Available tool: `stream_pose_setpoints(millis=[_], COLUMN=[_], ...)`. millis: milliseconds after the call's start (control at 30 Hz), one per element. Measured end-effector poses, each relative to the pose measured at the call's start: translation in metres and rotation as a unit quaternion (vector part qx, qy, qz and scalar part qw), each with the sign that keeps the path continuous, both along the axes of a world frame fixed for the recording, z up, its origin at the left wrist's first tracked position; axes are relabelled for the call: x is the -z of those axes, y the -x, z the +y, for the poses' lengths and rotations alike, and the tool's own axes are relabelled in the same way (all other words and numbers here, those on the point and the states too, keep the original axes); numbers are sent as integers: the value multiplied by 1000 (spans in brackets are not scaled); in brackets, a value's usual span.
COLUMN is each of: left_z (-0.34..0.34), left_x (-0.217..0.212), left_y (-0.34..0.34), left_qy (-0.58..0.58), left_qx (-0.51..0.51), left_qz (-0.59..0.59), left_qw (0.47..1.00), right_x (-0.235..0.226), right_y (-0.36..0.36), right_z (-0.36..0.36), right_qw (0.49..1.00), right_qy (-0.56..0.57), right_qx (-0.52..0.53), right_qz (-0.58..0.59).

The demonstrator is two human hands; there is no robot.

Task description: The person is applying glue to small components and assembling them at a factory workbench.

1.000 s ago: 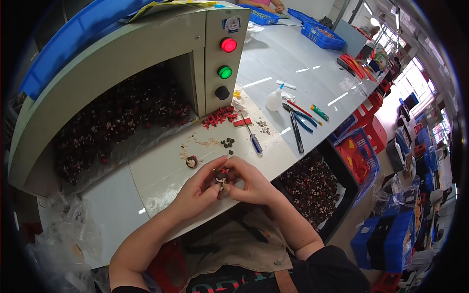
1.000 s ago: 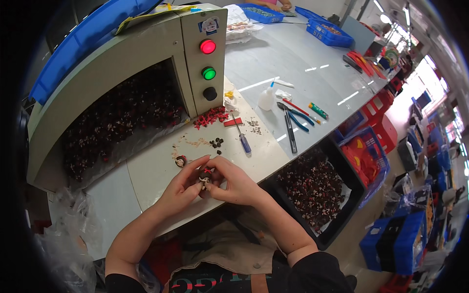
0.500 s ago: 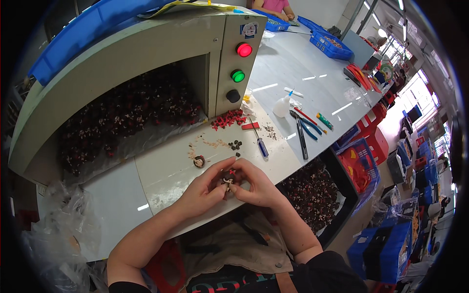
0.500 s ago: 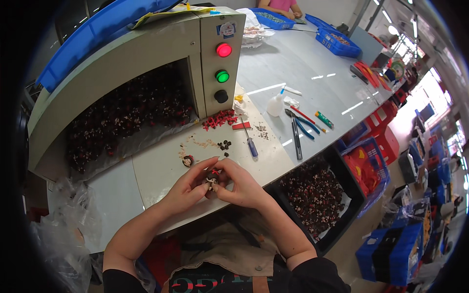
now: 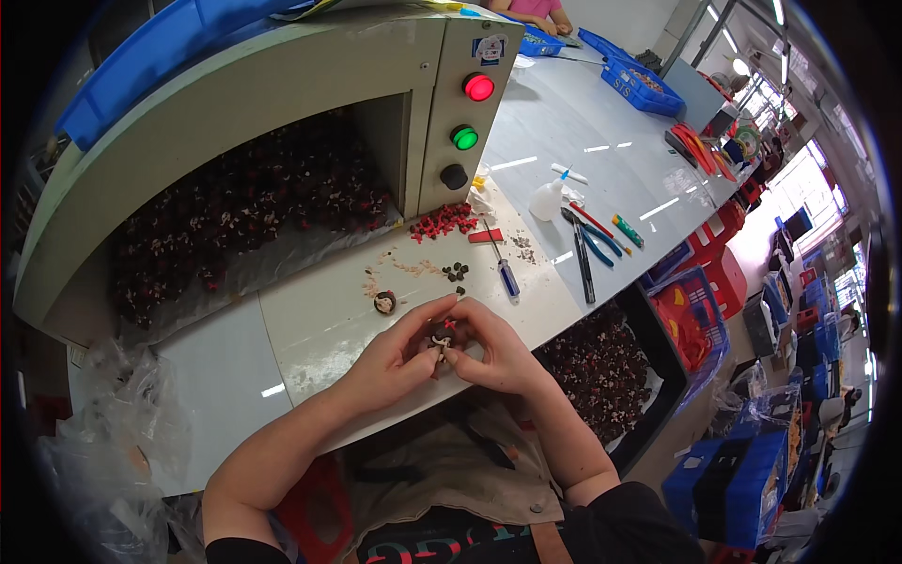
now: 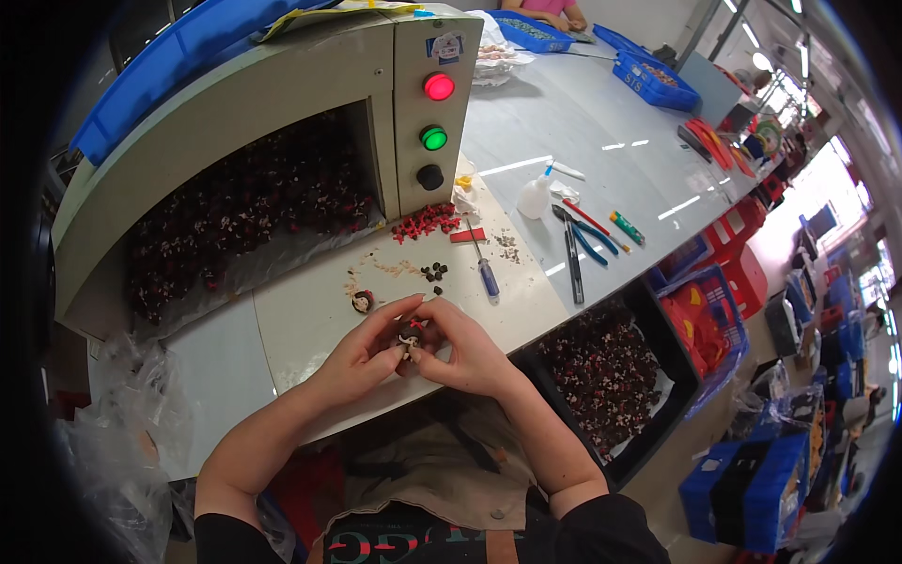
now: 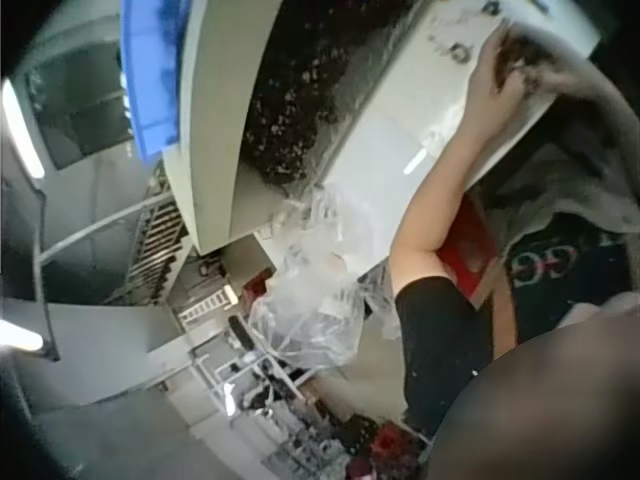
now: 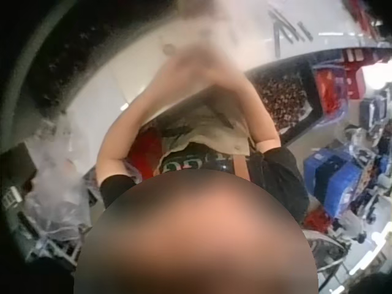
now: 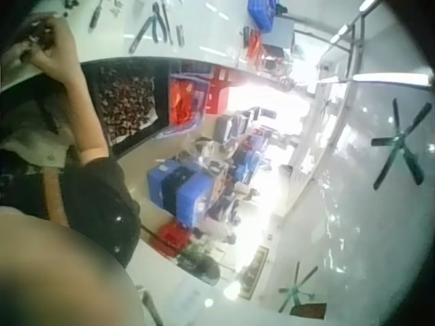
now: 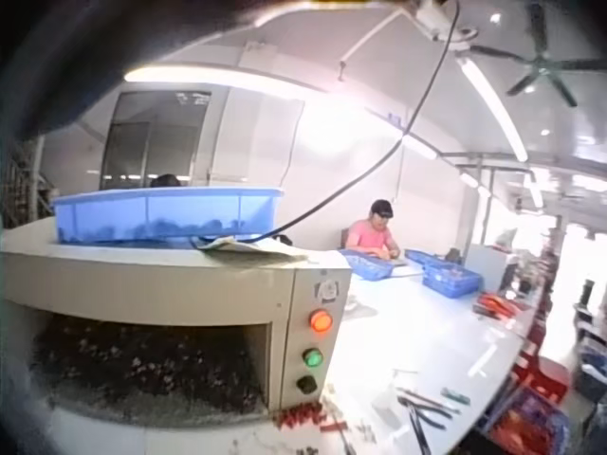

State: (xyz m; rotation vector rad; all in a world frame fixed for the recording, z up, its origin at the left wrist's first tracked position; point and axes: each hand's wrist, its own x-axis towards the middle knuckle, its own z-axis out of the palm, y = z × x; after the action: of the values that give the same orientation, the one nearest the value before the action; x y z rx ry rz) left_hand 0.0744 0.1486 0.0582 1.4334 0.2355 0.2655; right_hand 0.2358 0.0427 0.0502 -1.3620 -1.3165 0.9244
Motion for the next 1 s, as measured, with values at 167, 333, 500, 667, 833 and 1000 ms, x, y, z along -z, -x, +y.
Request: stream_pose_setpoints(millis=[167,333,500,667,833,1000], left_z=[1,1,2,2,1,2], left_x=[2,3,2,1,1,0], left_y=[0,0,1,1,1,1], left_qy=[-2,-21,-30,-16,-18,-26], left_qx=[4,9,10,15,3,16], left_qz=[-10,-4,0,-6,7,19], left_qw=[1000,1000,1000,1000,1000,999], right_x=[1,1,0,0,1,1], right_y=[0,1,1,1,2,1], right_z=[0,0,1,0,1,0], right_qw=[1000,1000,1000,1000,1000,1000], right_qy=[-8,-3,2,-4,-10,-7], right_qx=[-6,-2,0,-7,-7,-3], right_qz=[-14,-7,-4,-6,2,3])
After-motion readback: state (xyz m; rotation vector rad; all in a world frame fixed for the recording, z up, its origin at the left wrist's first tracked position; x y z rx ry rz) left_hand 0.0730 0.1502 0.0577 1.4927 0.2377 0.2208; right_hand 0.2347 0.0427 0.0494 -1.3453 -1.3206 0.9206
